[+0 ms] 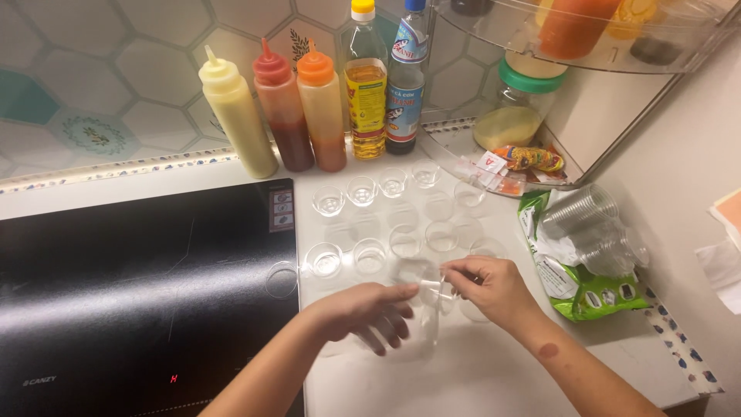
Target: Filling multiple small plastic condiment cups with various layers of sauce from squeeze bottles.
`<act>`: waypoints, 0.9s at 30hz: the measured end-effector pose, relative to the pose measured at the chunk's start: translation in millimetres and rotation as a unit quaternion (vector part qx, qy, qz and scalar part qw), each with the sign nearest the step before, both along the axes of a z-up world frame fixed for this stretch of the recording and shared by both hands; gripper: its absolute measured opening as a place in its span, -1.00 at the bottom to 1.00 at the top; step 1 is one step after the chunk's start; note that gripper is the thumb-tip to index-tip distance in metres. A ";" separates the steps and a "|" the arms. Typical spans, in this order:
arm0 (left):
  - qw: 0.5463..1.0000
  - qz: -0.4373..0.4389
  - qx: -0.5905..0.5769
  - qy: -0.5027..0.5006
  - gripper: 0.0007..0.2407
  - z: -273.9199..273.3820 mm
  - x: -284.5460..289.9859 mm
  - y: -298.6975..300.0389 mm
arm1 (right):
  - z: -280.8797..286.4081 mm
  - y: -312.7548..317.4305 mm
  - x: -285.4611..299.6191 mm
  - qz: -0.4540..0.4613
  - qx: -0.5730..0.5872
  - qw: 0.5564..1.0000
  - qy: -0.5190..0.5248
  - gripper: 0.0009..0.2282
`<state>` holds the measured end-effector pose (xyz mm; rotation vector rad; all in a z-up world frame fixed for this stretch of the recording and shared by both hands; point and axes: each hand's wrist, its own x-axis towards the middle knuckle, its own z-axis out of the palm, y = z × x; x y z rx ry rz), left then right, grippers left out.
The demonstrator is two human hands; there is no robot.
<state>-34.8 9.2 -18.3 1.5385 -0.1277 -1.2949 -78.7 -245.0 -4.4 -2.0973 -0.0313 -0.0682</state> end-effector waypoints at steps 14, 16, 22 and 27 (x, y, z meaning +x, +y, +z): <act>0.982 0.189 -0.006 -0.032 -0.33 33.6 20.8 35.8 | -22.1 -3.1 -7.2 0.012 -0.098 0.944 0.315 -0.69; 0.981 0.187 0.005 -0.047 -0.34 35.5 20.1 25.8 | -9.2 -1.5 -8.2 0.005 -0.124 0.938 0.323 -0.64; 0.983 0.130 -0.126 -0.010 -0.42 39.3 23.4 -23.8 | 2.3 -39.0 -0.1 -0.017 -0.064 0.986 0.151 -0.64; 0.983 0.081 -0.143 -0.085 -0.57 49.7 18.1 -103.0 | 15.7 -60.9 6.0 0.040 0.210 0.972 0.101 -0.58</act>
